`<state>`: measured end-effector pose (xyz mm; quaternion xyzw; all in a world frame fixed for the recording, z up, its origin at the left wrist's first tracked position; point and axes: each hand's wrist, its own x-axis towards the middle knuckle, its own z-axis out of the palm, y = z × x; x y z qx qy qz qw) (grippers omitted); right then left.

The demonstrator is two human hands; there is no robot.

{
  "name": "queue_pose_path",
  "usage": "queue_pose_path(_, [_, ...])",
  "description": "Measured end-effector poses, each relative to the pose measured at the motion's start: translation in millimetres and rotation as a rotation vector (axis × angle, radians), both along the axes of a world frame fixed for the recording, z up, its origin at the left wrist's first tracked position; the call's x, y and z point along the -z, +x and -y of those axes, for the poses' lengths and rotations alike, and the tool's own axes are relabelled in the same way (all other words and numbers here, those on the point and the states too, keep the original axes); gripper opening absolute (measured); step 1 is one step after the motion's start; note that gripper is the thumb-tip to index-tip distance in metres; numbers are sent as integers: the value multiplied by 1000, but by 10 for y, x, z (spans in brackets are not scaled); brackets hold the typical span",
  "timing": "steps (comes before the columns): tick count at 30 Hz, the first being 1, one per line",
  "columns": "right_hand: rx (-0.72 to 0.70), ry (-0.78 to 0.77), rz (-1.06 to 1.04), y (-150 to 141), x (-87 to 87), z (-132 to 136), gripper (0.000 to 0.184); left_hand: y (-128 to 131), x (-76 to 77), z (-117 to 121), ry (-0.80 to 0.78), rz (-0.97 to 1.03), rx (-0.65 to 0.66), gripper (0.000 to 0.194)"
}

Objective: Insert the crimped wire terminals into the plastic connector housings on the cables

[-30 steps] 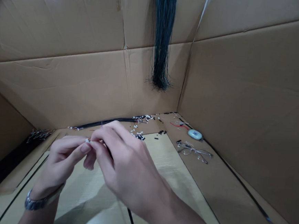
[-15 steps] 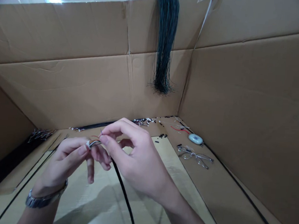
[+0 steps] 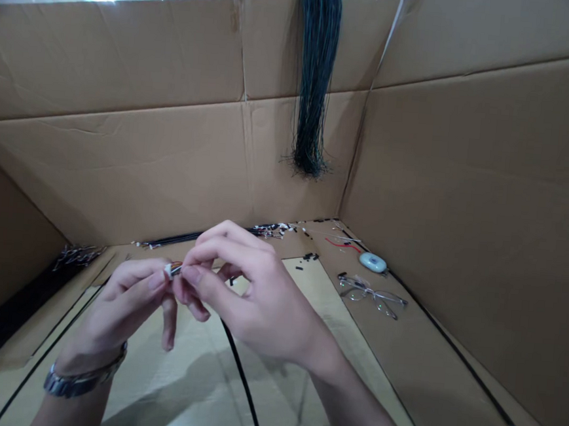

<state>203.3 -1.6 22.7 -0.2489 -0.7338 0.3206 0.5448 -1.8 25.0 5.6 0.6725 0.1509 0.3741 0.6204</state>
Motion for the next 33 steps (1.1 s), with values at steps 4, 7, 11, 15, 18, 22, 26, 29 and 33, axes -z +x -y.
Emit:
queue_pose_path(4, [82, 23, 157, 16, -39, 127, 17, 11, -11, 8, 8, -28, 6, 30])
queue_pose_path(7, [133, 16, 282, 43, -53, 196, 19, 19, -34, 18, 28, -79, -20, 31])
queue_pose_path(11, [195, -9, 385, 45, -47, 208, 22, 9, -89, 18, 182, -272, -166, 36])
queue_pose_path(15, [226, -23, 380, 26, -34, 180, 20, 2, -99, 33, 375, -424, -344, 29])
queue_pose_path(18, [259, -22, 385, 10, -21, 175, 17, 8, -65, 68, 483, -328, -483, 8])
queue_pose_path(22, [250, -6, 398, -11, -3, 173, 17, 26, -30, 104, 588, -285, -515, 11])
queue_pose_path(26, [289, 13, 356, -35, 11, 154, 15, 61, -57, 123, 471, -258, -539, 6])
queue_pose_path(29, [286, 14, 287, -57, 20, 145, 10, 72, -97, 138, 309, -225, -532, 9])
queue_pose_path(33, [234, -11, 181, -96, 36, 145, 10, 29, -127, 113, 135, -165, -447, 18])
